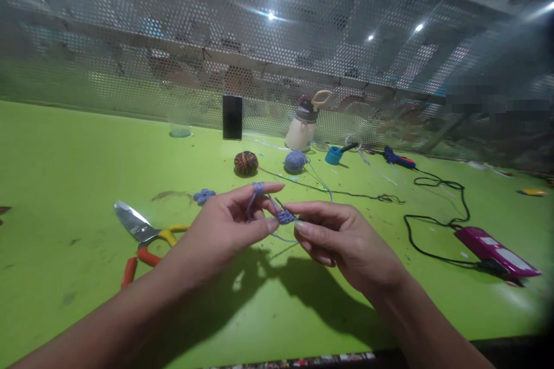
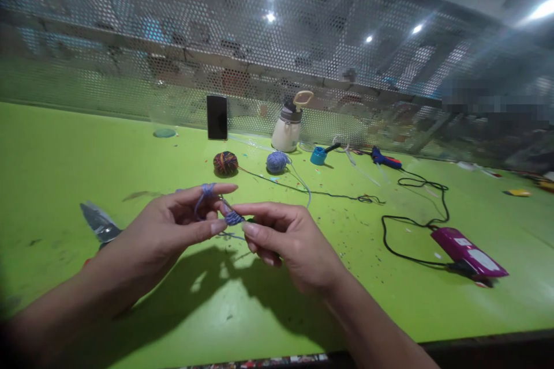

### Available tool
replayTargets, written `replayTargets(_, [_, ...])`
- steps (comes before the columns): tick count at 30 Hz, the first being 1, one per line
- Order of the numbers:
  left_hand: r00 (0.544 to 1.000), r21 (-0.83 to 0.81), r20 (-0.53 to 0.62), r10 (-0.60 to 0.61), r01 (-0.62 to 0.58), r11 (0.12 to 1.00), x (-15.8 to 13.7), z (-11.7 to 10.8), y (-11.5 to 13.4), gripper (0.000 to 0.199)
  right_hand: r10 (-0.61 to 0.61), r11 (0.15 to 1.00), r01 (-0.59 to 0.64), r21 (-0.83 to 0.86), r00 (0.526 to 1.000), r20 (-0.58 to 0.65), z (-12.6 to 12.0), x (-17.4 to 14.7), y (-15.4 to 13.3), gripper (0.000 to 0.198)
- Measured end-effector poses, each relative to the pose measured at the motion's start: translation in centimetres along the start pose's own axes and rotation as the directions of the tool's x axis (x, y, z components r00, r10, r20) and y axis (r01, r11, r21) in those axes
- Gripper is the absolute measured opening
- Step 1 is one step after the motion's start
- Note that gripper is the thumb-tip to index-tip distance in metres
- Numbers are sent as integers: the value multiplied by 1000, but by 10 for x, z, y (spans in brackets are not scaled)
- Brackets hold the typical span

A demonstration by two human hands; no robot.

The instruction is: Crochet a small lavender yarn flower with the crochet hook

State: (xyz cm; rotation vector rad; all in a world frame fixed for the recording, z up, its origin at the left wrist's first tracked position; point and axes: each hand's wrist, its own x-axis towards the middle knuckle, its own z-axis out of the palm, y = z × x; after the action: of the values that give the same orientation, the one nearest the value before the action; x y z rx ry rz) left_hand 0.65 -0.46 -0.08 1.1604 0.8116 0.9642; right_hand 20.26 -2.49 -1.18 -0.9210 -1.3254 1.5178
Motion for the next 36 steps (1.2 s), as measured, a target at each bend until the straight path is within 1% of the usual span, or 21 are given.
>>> replayTargets(2, [1000, -22, -25, -11, 11, 1000, -2, 2, 2, 41, 9, 1000, -9, 1, 1000, -6, 0, -1, -1, 25])
replayTargets(5, [995, -129, -101, -23, 10, 992, -7, 6, 4, 29, 9, 1000, -9, -3, 1000, 1, 0, -2, -1, 24])
replayTargets(8, [994, -192, -107, -26, 5, 981, -8, 8, 4, 22, 7, 1000, -7, -27, 1000, 9, 0, -2, 1, 25])
replayTargets(13, [989, -142, -143, -24, 4, 990, -8, 7, 6, 25, 9, 999, -9, -31, 1000, -16, 0, -1, 2, 26])
replayTargets(17, [993, -109, -115, -35, 22, 994, -11, 7, 10, 28, 11, 1000, -11, -13, 1000, -17, 1, -2, 1, 25])
replayTargets(22, [989, -71, -134, 61, -71, 995, -12, 8, 6, 29, 13, 1000, -13, -3, 1000, -12, 1, -3, 1, 24])
replayTargets(26, [983, -96, -152, 106, -121, 988, -12, 10, 3, 25, 9, 1000, -9, 4, 1000, -9, 0, -3, 3, 24])
replayTargets(29, [985, -105, -149, 83, -99, 990, -13, 12, 4, 24, 11, 1000, -11, -7, 1000, -15, -1, -2, 3, 24])
replayTargets(33, [990, -80, -124, 72, -82, 993, -15, 12, 8, 24, 21, 1000, -21, -21, 1000, -14, -1, -1, 3, 25])
replayTargets(36, [993, -60, -115, 41, -48, 997, -15, 10, 10, 25, 24, 1000, -24, -17, 1000, -17, 0, -2, 4, 25])
